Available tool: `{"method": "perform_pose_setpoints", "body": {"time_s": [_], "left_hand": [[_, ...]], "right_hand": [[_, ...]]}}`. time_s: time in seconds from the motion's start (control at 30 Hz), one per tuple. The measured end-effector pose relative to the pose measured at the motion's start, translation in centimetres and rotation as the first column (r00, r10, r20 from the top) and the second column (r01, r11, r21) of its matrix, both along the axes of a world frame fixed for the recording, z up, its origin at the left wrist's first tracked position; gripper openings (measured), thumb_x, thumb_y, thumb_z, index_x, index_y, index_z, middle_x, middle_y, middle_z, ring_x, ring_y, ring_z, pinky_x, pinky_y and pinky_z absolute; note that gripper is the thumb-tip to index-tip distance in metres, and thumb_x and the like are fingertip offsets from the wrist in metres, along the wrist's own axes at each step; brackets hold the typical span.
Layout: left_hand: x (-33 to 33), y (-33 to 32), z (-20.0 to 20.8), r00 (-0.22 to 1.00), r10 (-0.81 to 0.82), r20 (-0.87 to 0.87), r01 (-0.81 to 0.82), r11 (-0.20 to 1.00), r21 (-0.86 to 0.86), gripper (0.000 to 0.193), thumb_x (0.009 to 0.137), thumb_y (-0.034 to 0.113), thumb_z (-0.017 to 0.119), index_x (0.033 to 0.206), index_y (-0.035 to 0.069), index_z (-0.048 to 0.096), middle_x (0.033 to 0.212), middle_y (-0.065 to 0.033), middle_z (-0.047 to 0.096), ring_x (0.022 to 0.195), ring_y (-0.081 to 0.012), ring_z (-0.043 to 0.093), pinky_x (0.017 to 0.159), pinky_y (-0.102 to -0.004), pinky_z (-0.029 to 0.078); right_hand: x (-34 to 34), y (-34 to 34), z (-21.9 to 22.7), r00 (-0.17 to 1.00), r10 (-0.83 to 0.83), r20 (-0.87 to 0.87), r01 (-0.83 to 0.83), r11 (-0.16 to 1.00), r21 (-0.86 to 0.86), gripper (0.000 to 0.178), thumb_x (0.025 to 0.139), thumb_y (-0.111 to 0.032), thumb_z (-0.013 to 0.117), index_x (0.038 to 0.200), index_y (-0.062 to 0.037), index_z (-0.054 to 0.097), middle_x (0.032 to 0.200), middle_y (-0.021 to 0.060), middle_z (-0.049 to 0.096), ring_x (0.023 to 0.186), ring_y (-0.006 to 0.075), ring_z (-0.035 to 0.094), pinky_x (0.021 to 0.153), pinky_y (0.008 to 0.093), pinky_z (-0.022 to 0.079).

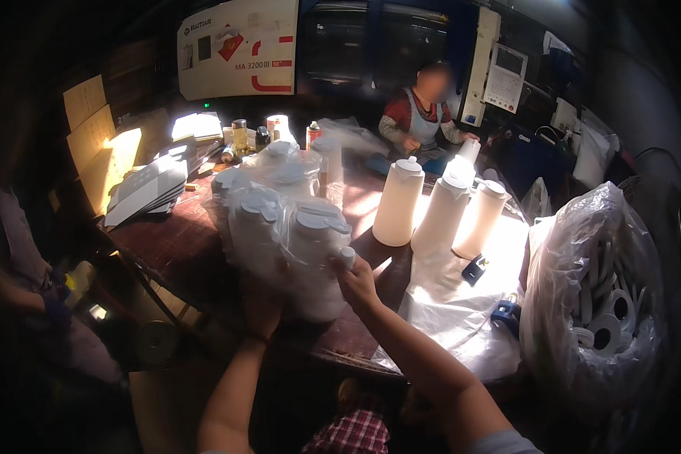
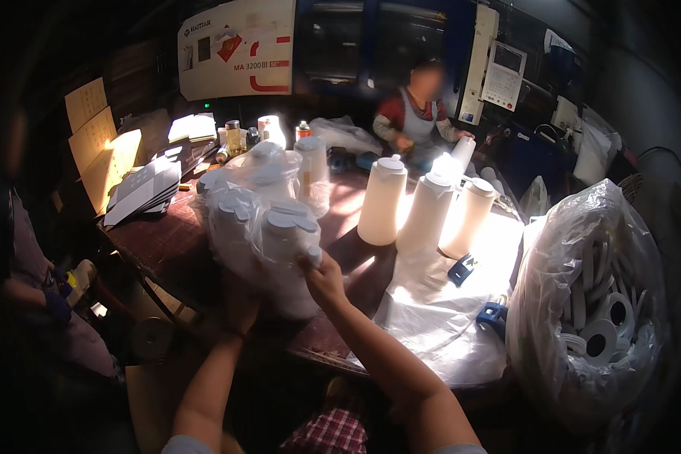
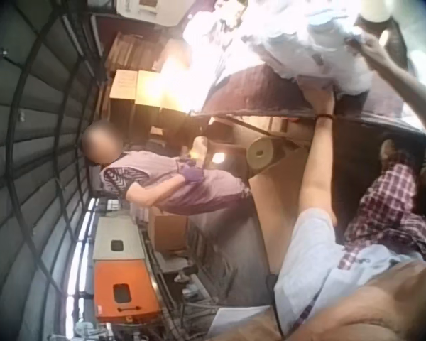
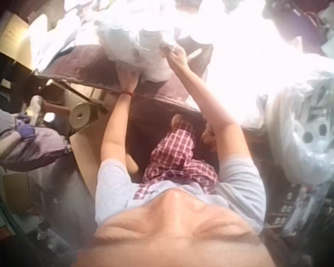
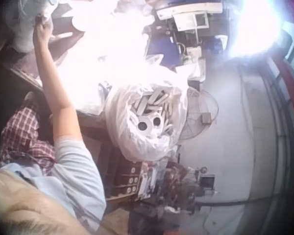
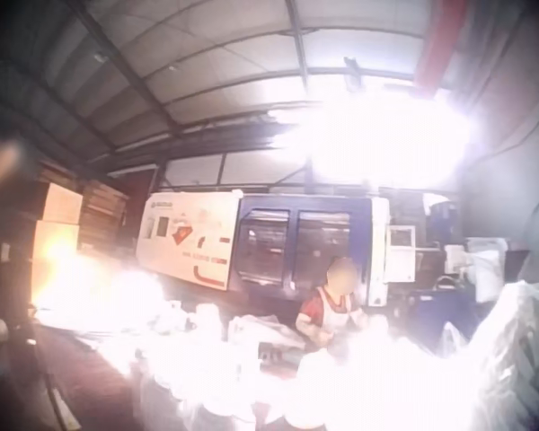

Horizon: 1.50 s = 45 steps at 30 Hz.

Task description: The person assembles white plastic pitchers by inserting a metal spout into the opening, attaching a handle, and placing the completed unit into a plastic bag. The person repeats this process for multiple pitchers.

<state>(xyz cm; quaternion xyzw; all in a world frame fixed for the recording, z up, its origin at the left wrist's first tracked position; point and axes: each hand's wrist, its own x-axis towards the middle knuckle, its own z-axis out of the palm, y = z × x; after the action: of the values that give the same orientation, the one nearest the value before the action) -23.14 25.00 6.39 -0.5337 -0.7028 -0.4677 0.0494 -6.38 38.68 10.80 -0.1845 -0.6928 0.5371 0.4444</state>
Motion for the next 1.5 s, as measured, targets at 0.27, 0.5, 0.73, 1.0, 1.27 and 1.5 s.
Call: {"method": "perform_pose_setpoints", "body": {"time_s": [0.27, 0.5, 0.73, 1.0, 1.27, 1.5], "left_hand": [[-4.6, 3.9, -3.6, 0.972, 0.149, -0.183, -0.132, 0.986, 0.104, 0.065, 0.086, 0.022, 0.062, 0.14, 0.0, 0.034, 0.136, -0.0252, 0.043, 0.127, -0.0401, 0.04, 0.109, -0.0465, 0.028], [-5.6, 3.3, -7.3, 0.951, 0.303, -0.059, -0.305, 0.952, -0.025, 0.082, 0.071, 0.009, 0.071, 0.14, -0.007, 0.029, 0.135, -0.0288, 0.041, 0.128, -0.0416, 0.038, 0.11, -0.0458, 0.028], [-7.6, 2.9, -11.0, 0.945, 0.321, 0.063, -0.326, 0.94, 0.101, 0.076, 0.076, 0.004, 0.063, 0.142, -0.005, 0.026, 0.142, -0.0253, 0.034, 0.132, -0.039, 0.034, 0.112, -0.0446, 0.025], [6.4, -2.3, -5.6, 0.976, 0.21, 0.06, -0.216, 0.966, 0.142, 0.073, 0.092, 0.027, 0.061, 0.148, 0.003, 0.019, 0.15, -0.0167, 0.028, 0.138, -0.0278, 0.03, 0.112, -0.0396, 0.026], [21.8, -9.3, -6.2, 0.849, -0.312, 0.426, 0.283, 0.95, 0.132, 0.073, 0.09, 0.06, 0.049, 0.132, 0.001, 0.041, 0.128, -0.0187, 0.049, 0.117, -0.0262, 0.048, 0.099, -0.039, 0.036], [25.1, -10.3, -1.5, 0.697, -0.563, 0.444, 0.617, 0.786, 0.027, 0.053, 0.095, 0.049, 0.047, 0.119, 0.002, 0.054, 0.113, -0.015, 0.059, 0.104, -0.0232, 0.056, 0.087, -0.0396, 0.043]], "right_hand": [[-4.4, 5.3, 0.5, 0.951, 0.29, 0.108, -0.292, 0.957, -0.002, 0.032, 0.092, -0.023, 0.063, 0.117, -0.004, 0.056, 0.088, 0.0095, 0.065, 0.081, 0.0185, 0.062, 0.075, 0.0317, 0.049], [2.4, 22.2, 6.6, 0.795, -0.442, 0.415, 0.265, 0.869, 0.418, 0.06, 0.09, -0.037, 0.062, 0.138, -0.0103, 0.038, 0.086, 0.011, 0.067, 0.077, 0.0223, 0.066, 0.069, 0.0327, 0.05], [3.7, 24.6, 5.6, 0.679, -0.675, 0.287, 0.341, 0.637, 0.692, 0.026, 0.089, -0.032, 0.06, 0.101, -0.0088, 0.057, 0.081, 0.0153, 0.067, 0.077, 0.0334, 0.066, 0.067, 0.0412, 0.05], [16.8, 4.1, 6.4, 0.914, -0.4, 0.061, 0.368, 0.885, 0.285, 0.016, 0.097, -0.017, 0.056, 0.091, -0.0019, 0.054, 0.082, 0.0111, 0.066, 0.079, 0.0164, 0.065, 0.069, 0.0304, 0.051], [33.1, -22.9, -4.7, 0.787, -0.516, -0.339, -0.012, 0.536, -0.844, 0.019, 0.099, -0.025, 0.052, 0.102, -0.0065, 0.053, 0.091, 0.0049, 0.063, 0.092, 0.0166, 0.063, 0.088, 0.0342, 0.053], [50.4, -33.6, -7.8, 0.957, -0.263, 0.126, 0.269, 0.628, -0.731, 0.036, 0.096, -0.032, 0.057, 0.118, -0.0039, 0.056, 0.103, 0.0097, 0.066, 0.097, 0.0163, 0.064, 0.086, 0.0312, 0.053]]}}
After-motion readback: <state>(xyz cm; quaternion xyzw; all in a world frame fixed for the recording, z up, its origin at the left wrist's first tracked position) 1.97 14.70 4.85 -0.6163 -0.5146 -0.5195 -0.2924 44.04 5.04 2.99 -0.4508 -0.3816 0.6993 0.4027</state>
